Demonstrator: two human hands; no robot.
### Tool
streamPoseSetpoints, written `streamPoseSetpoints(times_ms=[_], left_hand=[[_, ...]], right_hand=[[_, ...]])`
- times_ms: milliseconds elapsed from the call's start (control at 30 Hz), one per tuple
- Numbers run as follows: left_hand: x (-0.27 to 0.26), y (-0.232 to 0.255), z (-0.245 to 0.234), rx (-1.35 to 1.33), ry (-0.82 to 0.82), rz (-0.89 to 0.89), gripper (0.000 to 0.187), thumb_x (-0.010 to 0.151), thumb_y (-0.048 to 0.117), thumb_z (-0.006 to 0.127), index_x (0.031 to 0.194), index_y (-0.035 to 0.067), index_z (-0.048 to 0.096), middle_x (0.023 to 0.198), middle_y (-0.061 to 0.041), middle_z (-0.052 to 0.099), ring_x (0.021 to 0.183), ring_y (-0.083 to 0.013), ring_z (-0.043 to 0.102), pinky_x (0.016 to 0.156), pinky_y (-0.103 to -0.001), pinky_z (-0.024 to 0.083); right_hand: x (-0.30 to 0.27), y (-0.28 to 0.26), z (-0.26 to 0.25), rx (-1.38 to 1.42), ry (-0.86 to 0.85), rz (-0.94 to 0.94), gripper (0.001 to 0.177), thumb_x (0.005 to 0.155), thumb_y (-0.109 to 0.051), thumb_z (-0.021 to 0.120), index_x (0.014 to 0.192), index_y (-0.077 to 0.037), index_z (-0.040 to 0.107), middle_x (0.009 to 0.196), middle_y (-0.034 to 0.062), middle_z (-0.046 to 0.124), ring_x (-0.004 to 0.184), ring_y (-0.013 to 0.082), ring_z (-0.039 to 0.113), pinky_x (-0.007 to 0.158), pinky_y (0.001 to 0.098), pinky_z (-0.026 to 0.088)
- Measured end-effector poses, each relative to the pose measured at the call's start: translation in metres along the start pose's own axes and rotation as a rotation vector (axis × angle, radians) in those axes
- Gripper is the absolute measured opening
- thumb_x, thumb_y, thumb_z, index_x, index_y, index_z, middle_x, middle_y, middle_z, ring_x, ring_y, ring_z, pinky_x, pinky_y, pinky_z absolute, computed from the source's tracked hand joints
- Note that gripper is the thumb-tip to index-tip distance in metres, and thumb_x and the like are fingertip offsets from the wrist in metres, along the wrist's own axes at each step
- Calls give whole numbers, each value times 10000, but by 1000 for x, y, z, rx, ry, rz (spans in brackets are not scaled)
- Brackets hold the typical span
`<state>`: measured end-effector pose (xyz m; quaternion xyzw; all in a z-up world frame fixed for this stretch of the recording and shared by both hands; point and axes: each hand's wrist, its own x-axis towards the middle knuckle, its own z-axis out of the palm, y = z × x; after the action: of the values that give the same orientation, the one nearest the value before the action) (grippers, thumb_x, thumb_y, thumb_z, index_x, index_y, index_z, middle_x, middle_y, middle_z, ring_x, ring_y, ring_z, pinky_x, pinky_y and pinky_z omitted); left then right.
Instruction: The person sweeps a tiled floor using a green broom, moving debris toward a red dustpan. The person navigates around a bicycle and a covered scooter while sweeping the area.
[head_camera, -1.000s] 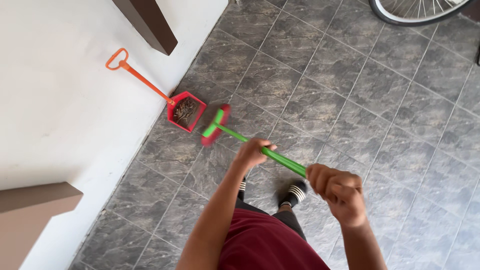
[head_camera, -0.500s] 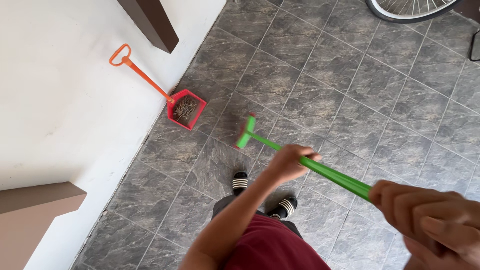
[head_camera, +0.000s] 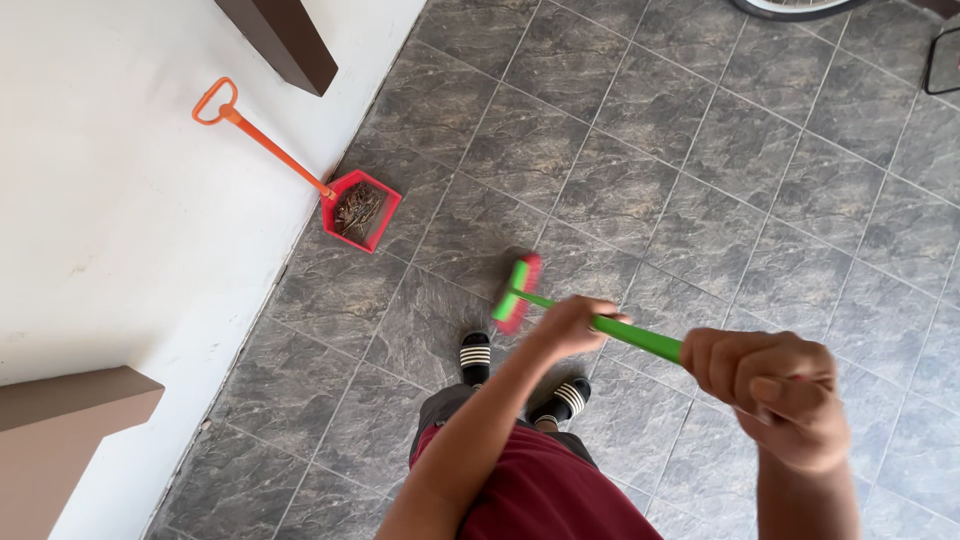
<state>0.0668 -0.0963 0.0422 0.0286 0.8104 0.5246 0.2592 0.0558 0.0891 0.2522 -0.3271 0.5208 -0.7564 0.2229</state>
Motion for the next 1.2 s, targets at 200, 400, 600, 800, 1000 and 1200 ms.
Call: streamPoseSetpoints(times_ms=[200,400,600,800,1000,1200], left_hand=[[-2,-56,-37,126,99,-71,262,1051,340,562,989,168,749,732,-24,674,587,-108,542,564,-264,456],[-19,-102,-86,168,239,-192,423,1068,401,559,773,102,613,660,-31,568,595,-153,527,633,-339,499],[-31,-75,-100,240,384,-47,469,1054,376,575,684,89,611,611,-53,565,592,-190,539,748,-355,502],[-41,-6,-74,17,240,-85,382,1057,367,575,834,86,706,662,-61,629,561,-146,526,580,-321,475],[-34,30,-33,-68,74,112,236,996,251,585,1154,191,748,899,-1,772,616,-75,621,568,-249,489],[-25,26,-30,-45,-6,41,237,1013,184,599,1202,207,739,943,-22,772,637,-77,592,608,-251,483]], right_hand=[[-11,61,0,56,60,-97,349,921,-226,475,593,-140,389,580,8,419,576,176,400,685,400,418],[4,98,44,-14,137,-29,338,931,-195,453,612,-144,353,581,43,429,603,194,407,735,407,420],[14,55,55,-66,151,-78,363,959,-192,428,606,-128,373,554,9,394,554,178,416,741,433,451],[36,-29,46,-401,-123,-325,258,749,164,496,890,-37,417,572,-35,346,524,120,475,625,401,468],[44,-77,53,-524,-185,-120,508,630,247,585,968,-118,477,571,-49,372,524,97,489,678,445,503],[43,-41,48,-264,-62,-196,376,750,160,548,878,-184,463,617,-7,315,568,150,416,620,408,435]])
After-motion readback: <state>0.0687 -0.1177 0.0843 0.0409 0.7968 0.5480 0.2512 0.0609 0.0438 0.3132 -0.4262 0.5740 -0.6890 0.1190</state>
